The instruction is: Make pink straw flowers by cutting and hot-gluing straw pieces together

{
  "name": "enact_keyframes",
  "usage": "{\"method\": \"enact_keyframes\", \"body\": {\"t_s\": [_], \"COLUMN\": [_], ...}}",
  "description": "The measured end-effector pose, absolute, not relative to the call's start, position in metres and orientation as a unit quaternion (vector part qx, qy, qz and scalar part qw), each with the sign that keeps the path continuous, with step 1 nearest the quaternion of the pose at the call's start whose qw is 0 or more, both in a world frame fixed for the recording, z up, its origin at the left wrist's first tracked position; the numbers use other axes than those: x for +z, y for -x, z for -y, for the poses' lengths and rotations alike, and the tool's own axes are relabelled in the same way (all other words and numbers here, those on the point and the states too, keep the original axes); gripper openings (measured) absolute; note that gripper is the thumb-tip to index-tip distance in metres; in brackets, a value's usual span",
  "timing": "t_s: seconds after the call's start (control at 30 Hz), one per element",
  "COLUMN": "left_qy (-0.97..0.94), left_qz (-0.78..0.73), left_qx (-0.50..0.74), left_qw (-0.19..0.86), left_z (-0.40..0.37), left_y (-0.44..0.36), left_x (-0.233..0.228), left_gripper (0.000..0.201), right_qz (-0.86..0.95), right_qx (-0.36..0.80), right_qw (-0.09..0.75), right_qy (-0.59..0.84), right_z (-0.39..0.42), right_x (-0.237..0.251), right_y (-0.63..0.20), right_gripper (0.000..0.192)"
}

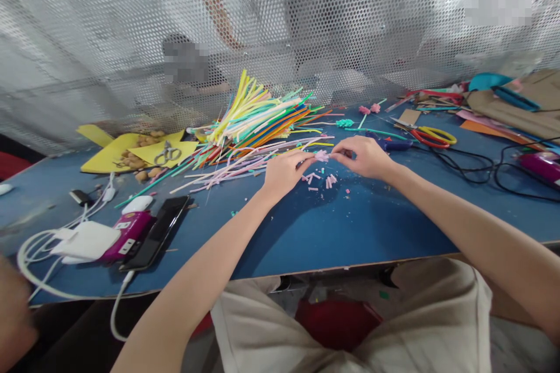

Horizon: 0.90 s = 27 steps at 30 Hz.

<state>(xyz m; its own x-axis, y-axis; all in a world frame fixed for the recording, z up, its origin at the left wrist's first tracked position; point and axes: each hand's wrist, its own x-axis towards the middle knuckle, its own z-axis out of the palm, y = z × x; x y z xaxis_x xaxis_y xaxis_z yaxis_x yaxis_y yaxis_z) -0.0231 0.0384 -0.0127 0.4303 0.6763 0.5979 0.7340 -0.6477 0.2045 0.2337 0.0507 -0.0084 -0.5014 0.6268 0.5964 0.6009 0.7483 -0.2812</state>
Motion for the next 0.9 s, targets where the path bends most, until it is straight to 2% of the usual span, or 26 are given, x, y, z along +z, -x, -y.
{"method": "enact_keyframes", "body": {"t_s": [0.9], "left_qy": [0.863], "left_qz": [0.403], "left_qx": [-0.299], "left_qw": [0.056], "left_z": [-0.0387], "left_y": [0.0239], "left_x": [-0.0152], "left_gripper": [0.033], "right_qz": [0.872], "right_qx": [-0.015], "right_qw": [0.354], "right_qy": [0.338], "right_z": [-0.0489], "right_x": [-0.0111], "right_y": [-0.2326], "right_gripper": [0.029]}}
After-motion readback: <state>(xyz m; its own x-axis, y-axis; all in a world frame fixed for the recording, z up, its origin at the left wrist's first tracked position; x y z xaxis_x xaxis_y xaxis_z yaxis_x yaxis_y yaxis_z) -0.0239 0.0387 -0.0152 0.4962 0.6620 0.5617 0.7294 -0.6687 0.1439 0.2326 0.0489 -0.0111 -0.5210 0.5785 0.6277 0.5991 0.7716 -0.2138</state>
